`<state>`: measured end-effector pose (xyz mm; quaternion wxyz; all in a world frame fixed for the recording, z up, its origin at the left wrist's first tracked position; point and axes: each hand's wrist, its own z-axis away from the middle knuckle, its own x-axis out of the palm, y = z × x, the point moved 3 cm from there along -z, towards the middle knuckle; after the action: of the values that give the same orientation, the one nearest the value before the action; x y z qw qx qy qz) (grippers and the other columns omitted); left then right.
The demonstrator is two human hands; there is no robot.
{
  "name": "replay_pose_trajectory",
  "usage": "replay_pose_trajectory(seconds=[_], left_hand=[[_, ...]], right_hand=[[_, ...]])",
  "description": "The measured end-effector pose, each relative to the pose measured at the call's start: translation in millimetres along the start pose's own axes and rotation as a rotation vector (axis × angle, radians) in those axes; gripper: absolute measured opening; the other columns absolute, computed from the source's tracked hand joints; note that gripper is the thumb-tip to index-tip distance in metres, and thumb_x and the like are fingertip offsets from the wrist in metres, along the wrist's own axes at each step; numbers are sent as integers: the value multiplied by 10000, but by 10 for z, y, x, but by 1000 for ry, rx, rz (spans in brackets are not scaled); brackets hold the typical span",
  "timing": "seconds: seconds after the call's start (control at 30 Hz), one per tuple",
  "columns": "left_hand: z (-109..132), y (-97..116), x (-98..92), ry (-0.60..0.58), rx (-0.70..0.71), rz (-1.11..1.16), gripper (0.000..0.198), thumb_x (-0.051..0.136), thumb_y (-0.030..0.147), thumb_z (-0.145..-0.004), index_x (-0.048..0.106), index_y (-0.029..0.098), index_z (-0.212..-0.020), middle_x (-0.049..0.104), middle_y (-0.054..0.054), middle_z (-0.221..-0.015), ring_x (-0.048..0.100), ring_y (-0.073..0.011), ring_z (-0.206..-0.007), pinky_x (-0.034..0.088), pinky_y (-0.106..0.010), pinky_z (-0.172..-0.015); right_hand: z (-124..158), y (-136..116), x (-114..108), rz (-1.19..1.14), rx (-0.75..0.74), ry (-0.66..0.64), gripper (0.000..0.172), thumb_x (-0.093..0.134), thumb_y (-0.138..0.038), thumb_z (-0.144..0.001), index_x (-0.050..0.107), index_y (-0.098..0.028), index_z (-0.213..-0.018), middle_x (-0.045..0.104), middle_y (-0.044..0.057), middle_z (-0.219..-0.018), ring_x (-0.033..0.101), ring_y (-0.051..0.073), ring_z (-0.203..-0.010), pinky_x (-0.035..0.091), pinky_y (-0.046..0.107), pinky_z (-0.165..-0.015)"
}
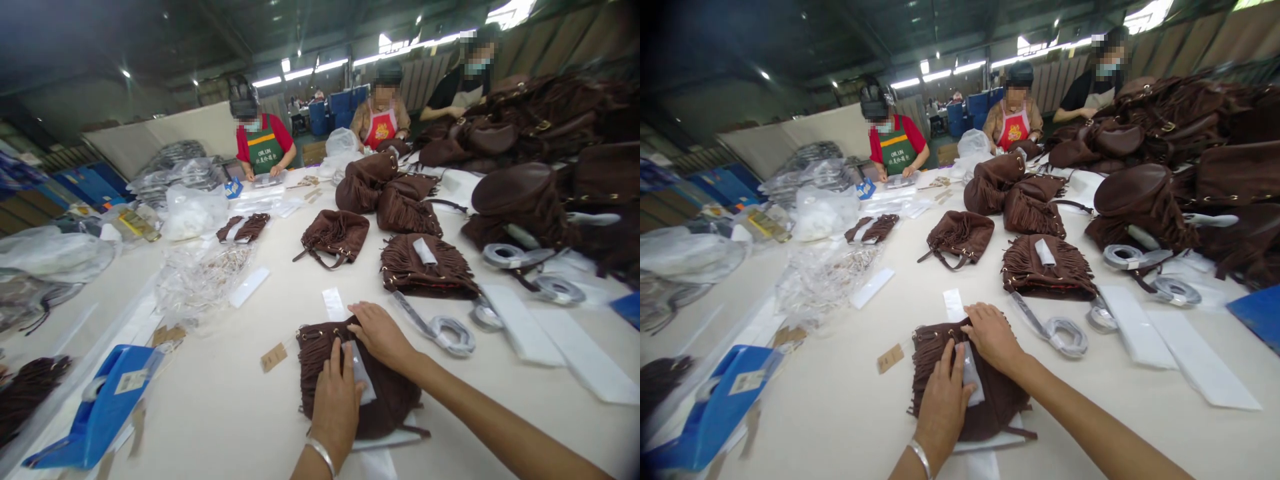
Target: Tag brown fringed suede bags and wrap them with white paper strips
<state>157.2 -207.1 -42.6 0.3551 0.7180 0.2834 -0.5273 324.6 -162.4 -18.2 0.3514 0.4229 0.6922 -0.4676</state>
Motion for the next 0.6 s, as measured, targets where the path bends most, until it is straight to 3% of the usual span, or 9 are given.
replay_pose_trajectory(seconds=[0.07,0.13,0.23,0.4,0.5,0.6], left_hand=[[-34,13,-65,16,-8,-48,673,631,199,-839,368,212,-1457,278,-151,-1566,500,-351,-1242,517,-520,-926],[-76,26,-130,27,28,-82,664,621,238,-843,370,219,-1458,212,-121,-1594,394,-377,-1340,442,-593,-1013],[-139,22,-151,9,105,-87,667,580,286,-865,328,197,-1477,158,-109,-1610,181,-361,-1458,269,-646,-1129],[-180,-59,-29,-67,114,-59,699,557,299,-864,280,191,-1497,167,-132,-1605,115,-343,-1477,239,-632,-1143],[-183,-84,-30,-111,114,-48,701,537,327,-879,255,189,-1505,159,-134,-1606,98,-333,-1480,207,-622,-1154],[-193,-97,-62,-150,126,-52,676,503,363,-910,249,166,-1504,151,-142,-1607,60,-320,-1485,147,-603,-1172]], right_hand=[[-153,42,100,-32,35,-48,242,492,-322,-969,634,-139,-1036,672,119,-985,614,248,-984,477,408,-897],[-226,75,178,-134,77,-99,266,457,-354,-990,629,-167,-913,664,65,-890,622,192,-860,477,316,-794],[-275,132,271,-202,111,-184,286,437,-378,-1000,624,-192,-889,670,32,-866,620,167,-802,439,276,-732],[-418,258,367,-164,161,-232,159,560,-325,-927,636,-189,-899,675,36,-866,618,175,-806,422,276,-732],[-427,220,154,-237,210,-159,134,545,-278,-920,641,-185,-934,672,35,-916,610,158,-833,423,259,-738],[-323,47,-291,-388,233,-59,188,545,-333,-919,657,-188,-876,667,4,-804,586,138,-726,415,246,-689]])
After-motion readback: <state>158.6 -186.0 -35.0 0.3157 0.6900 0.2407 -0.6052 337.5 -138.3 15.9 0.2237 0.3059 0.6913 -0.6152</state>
